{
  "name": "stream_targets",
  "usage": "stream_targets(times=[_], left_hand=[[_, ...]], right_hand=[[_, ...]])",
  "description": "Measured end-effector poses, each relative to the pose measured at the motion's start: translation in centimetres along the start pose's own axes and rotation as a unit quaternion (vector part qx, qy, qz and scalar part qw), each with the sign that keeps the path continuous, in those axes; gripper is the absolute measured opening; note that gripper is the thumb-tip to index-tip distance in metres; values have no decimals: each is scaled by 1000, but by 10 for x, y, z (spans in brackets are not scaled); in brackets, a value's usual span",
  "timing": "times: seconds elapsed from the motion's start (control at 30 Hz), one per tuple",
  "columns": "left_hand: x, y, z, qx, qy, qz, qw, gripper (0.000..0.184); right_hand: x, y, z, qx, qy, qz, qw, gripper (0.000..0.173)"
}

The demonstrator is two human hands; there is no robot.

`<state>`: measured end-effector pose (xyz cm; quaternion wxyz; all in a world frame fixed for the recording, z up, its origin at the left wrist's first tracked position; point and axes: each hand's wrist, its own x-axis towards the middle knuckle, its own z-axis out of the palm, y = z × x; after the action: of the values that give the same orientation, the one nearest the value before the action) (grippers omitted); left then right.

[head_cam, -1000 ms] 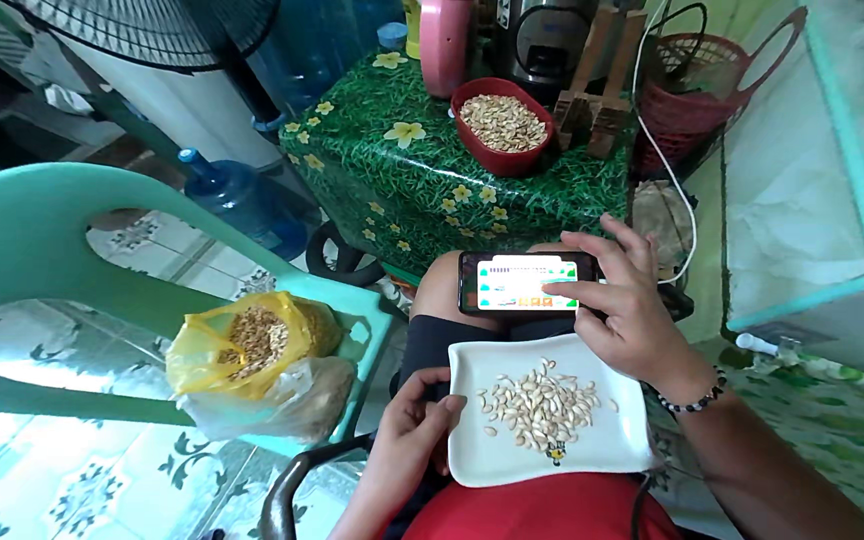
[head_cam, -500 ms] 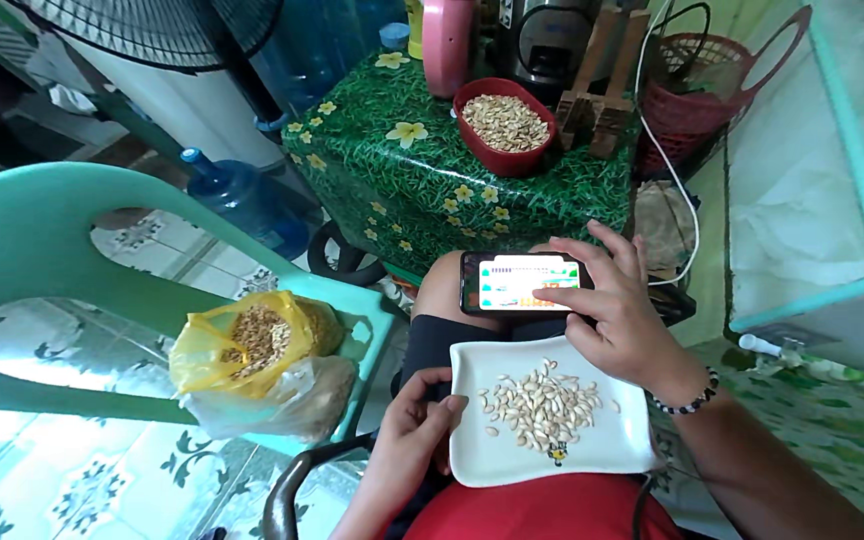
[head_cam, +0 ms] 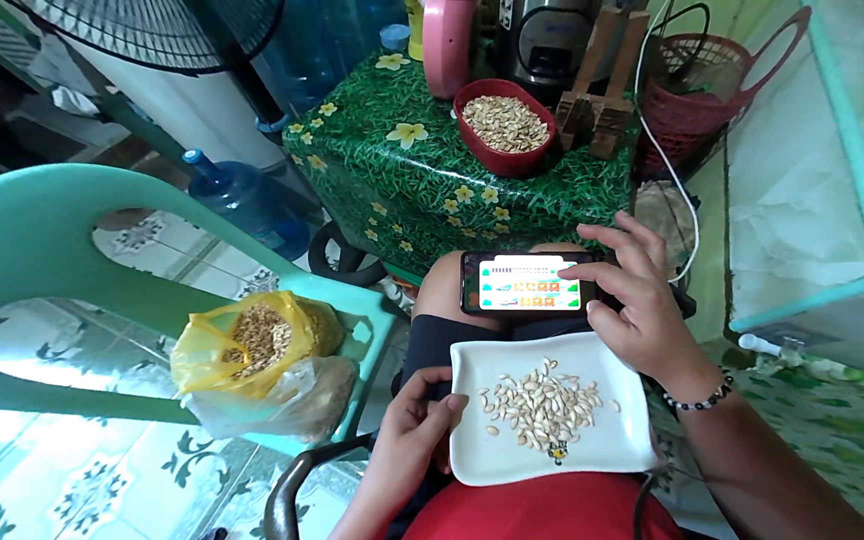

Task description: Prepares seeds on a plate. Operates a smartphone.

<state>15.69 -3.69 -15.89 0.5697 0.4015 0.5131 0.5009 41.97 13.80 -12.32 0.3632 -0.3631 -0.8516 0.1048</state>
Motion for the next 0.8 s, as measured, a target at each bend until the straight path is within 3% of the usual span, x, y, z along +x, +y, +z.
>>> stream_targets(times=[0.8], left_hand=[[0, 2, 1, -3, 5, -10, 1000, 28]], right_hand=[[8, -5, 5, -44, -38, 12, 998, 40]])
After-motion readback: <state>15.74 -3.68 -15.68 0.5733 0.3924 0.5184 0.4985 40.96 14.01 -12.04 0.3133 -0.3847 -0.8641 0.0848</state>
